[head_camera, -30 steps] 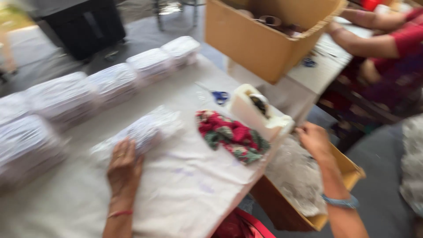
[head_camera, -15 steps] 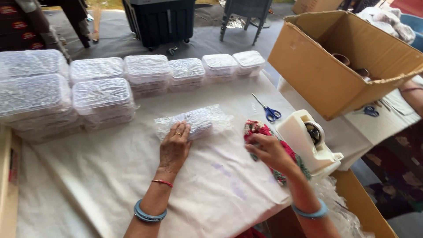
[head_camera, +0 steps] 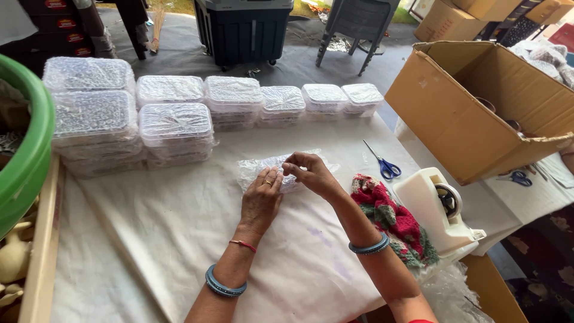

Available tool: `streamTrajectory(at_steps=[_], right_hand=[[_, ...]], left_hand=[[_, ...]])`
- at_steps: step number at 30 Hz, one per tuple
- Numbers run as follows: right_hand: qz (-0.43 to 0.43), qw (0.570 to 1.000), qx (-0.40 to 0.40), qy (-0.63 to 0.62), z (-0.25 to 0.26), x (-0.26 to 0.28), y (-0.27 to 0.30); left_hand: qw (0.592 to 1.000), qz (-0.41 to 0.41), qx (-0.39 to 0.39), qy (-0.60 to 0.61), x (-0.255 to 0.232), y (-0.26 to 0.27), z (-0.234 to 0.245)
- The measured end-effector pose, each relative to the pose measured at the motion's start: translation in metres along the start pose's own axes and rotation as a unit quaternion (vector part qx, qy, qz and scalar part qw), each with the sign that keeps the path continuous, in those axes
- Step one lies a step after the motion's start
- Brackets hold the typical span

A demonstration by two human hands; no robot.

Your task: The person wraps a small plastic container with bubble wrap and secures it with clear packing tape. They then place the wrapped container on a stack of similar items on the table.

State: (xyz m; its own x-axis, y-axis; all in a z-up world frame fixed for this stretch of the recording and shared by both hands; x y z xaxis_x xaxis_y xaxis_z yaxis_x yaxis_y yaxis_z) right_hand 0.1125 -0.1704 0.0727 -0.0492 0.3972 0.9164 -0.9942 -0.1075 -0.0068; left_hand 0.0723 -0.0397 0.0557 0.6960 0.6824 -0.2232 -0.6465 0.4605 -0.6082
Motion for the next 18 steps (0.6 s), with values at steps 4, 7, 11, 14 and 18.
streamTrajectory(at_steps=[4, 7, 11, 14, 18], right_hand=[[-0.031, 0.999, -0.004, 0.023, 0.0, -0.023, -0.006], [-0.039, 0.998, -0.028, 0.032, 0.01, -0.05, -0.015], [-0.042, 0.994, -0.065, 0.074, 0.018, -0.056, -0.021], [-0.096, 0.979, -0.094, 0.156, 0.017, -0.045, -0.016], [-0.126, 0.949, -0.123, 0.263, 0.016, -0.042, -0.016]], left_hand=[[1.0, 0.001, 0.002, 0.011, 0.001, 0.001, -0.002], [1.0, -0.004, -0.008, -0.001, 0.002, 0.003, -0.006], [1.0, -0.009, -0.009, -0.014, 0.0, 0.002, -0.003], [1.0, -0.004, 0.007, -0.002, 0.0, 0.002, -0.008], [1.0, -0.002, 0.011, -0.007, 0.002, 0.002, -0.014]])
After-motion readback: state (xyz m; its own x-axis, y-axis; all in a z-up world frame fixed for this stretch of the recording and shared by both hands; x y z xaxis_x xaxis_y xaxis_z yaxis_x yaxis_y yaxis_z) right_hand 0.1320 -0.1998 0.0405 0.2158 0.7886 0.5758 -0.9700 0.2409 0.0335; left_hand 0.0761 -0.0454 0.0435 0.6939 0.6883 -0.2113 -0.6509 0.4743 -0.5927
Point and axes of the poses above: each hand's wrist, its own y-axis away from the middle knuckle, its own z-axis out of the back of the hand, x = y × z, the point moved 10 cm from there along -y, towards the middle knuckle, and after that the axes turned 5 degrees about -z, right-handed, at the moved point
